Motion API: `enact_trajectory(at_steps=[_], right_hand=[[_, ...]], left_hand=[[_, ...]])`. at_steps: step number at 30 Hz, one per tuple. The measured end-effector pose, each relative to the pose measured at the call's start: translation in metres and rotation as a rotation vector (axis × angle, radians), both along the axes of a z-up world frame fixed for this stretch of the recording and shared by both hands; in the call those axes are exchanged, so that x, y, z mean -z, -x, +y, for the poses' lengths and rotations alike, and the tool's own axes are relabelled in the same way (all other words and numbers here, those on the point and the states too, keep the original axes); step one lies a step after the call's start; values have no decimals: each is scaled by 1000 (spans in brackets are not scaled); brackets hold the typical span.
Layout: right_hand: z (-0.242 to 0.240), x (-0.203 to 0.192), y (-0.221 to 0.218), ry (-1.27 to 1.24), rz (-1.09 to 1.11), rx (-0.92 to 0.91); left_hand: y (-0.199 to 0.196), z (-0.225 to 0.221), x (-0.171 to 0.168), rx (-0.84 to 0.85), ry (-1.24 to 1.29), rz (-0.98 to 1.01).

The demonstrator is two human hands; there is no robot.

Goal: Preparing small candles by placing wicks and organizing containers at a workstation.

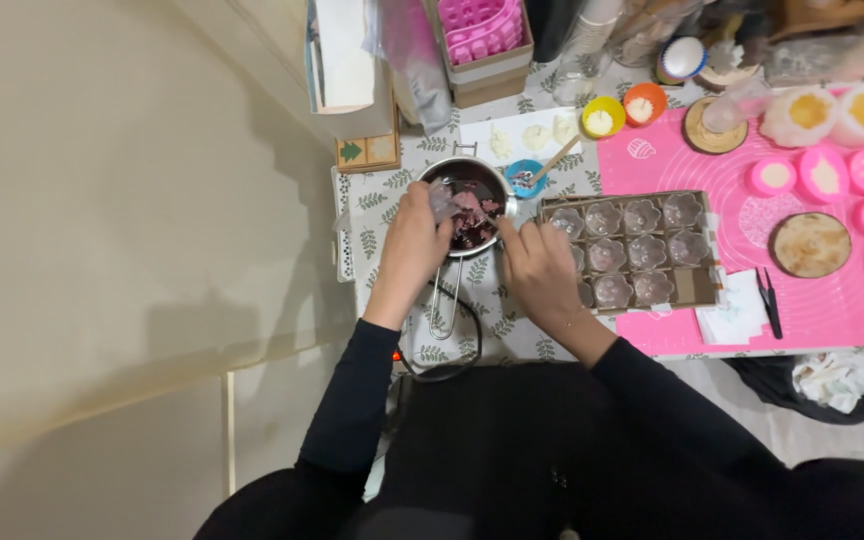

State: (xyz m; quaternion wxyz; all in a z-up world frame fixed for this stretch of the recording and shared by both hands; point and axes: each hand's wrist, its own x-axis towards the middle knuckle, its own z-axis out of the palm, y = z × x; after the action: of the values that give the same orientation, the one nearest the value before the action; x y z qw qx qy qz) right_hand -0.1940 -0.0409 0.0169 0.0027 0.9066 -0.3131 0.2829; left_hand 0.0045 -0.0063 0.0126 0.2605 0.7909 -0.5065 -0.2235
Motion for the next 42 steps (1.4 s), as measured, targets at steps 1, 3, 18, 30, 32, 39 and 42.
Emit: enact_trajectory(at_steps=[1,3,18,30,32,39,42], right_hand=[[0,3,2,-2,1,4],[-2,10,2,-7,21,26],[-7,24,-2,-389,-70,161],[12,36,1,-446,-35,112],[13,30,0,-447,-35,99],[28,19,-8,-303,-62,90],[29,37,-9,-317,-6,101]], left_hand=[[-2,2,1,4,-2,1],[-9,3,1,-11,40,23],[-6,33,-21,-112,280,440],[-1,72,-22,-225,365,495],[-2,76,-22,-207,398,477],[-5,84,-30,-202,376,444],[-8,85,-29,-208,369,541]])
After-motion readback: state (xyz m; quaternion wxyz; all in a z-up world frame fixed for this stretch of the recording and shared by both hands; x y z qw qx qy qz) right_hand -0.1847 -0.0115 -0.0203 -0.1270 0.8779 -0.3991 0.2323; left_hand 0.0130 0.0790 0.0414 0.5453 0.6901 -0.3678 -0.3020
